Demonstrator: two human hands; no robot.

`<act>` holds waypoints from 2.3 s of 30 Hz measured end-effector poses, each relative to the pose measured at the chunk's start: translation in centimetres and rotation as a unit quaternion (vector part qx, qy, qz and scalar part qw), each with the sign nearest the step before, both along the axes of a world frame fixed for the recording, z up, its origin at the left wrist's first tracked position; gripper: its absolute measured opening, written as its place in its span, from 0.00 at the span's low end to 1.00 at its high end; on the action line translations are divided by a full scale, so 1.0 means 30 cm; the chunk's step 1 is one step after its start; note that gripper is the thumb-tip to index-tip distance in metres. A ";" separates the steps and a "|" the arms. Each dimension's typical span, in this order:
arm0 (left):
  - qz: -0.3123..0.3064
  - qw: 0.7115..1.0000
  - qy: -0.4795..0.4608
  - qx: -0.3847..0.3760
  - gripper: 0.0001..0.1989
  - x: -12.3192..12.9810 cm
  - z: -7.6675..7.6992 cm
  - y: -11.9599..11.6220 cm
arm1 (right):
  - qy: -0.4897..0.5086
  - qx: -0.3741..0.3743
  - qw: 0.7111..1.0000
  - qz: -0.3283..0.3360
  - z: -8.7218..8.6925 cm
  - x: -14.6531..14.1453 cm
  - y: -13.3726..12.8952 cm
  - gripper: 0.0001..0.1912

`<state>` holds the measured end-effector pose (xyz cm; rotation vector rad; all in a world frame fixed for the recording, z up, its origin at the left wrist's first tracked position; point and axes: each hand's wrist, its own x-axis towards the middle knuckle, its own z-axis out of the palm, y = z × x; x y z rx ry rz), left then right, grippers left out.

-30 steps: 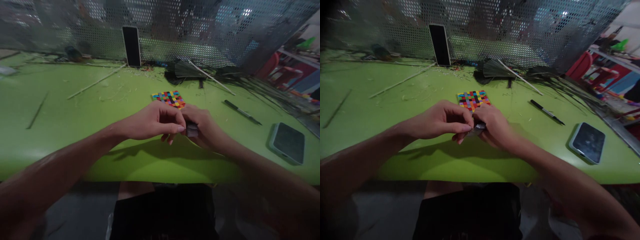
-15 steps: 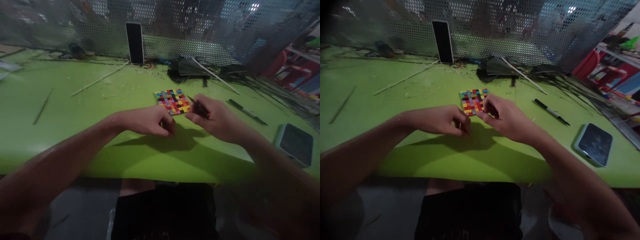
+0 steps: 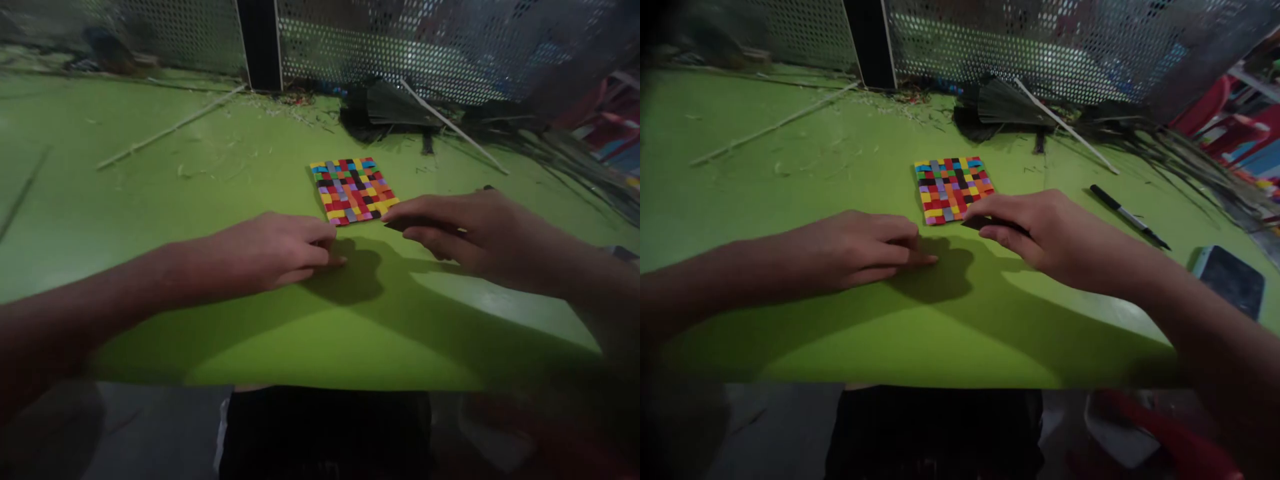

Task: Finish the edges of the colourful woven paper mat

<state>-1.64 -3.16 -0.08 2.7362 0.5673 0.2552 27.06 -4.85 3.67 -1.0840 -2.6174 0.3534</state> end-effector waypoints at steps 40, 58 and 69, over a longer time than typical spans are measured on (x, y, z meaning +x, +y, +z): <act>0.081 0.983 -0.139 -0.084 0.08 0.030 -0.031 -0.018 | -0.069 0.125 0.990 0.012 -0.063 -0.066 -0.056 0.11; 0.112 0.987 -0.064 0.098 0.11 -0.190 -0.064 0.129 | -0.106 0.299 0.948 0.008 -0.162 -0.191 -0.120 0.09; -0.049 0.981 0.008 0.190 0.15 -0.105 -0.065 -0.011 | -0.102 0.260 0.960 0.012 -0.150 -0.204 -0.130 0.10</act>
